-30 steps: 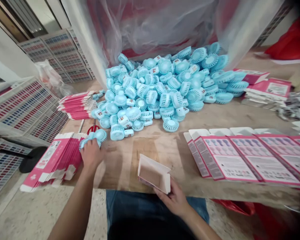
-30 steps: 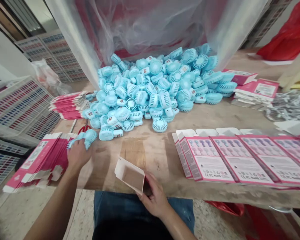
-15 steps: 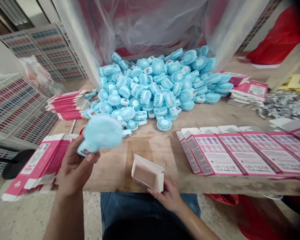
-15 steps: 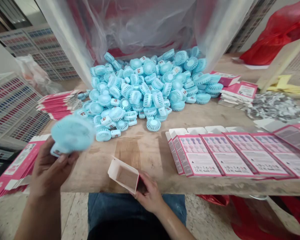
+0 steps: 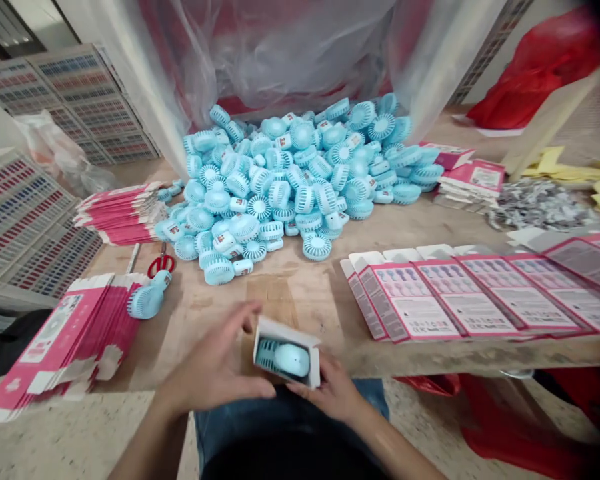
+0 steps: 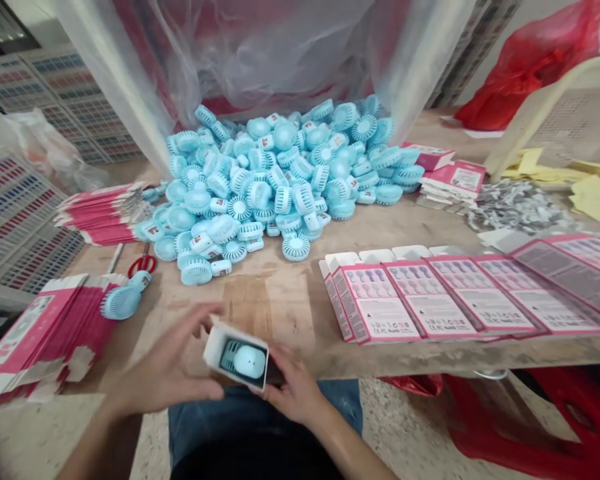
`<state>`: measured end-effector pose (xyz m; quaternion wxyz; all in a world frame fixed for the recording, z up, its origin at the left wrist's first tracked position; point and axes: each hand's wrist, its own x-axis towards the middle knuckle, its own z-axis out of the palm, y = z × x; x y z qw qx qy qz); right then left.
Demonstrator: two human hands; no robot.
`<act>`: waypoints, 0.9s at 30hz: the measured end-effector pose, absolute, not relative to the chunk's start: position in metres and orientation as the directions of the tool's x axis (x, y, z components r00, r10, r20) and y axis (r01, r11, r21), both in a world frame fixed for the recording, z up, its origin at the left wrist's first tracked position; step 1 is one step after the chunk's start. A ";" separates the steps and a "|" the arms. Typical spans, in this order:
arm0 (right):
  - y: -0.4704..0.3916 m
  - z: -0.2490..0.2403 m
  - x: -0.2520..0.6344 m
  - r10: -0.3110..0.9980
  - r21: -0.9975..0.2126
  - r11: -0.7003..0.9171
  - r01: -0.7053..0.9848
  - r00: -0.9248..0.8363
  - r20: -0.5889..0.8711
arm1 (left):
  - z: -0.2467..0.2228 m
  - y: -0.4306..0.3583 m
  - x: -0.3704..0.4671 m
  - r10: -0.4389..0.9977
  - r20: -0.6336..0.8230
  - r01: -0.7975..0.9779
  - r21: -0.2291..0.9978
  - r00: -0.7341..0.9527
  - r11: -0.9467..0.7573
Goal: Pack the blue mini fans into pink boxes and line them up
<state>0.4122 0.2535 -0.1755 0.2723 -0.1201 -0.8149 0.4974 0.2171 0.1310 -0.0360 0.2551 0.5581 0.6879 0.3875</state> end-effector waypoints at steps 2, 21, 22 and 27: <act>0.268 -0.162 0.421 0.394 -0.840 0.543 -0.016 -0.878 0.272 | -0.067 0.148 0.222 0.954 -0.084 0.412 0.888 -0.288 0.202; 0.293 -0.150 0.481 0.521 -0.553 0.816 0.166 -0.625 0.582 | -0.119 0.314 0.325 0.989 -0.050 0.276 0.957 -0.137 0.086; 0.290 -0.155 0.476 0.500 -0.548 0.825 0.139 -0.630 0.594 | -0.108 0.298 0.307 0.994 -0.026 0.259 0.964 -0.108 0.053; 0.282 -0.189 0.464 0.509 -0.585 0.807 0.077 -0.593 0.624 | -0.044 0.163 0.133 0.866 0.005 0.492 0.825 -0.500 0.279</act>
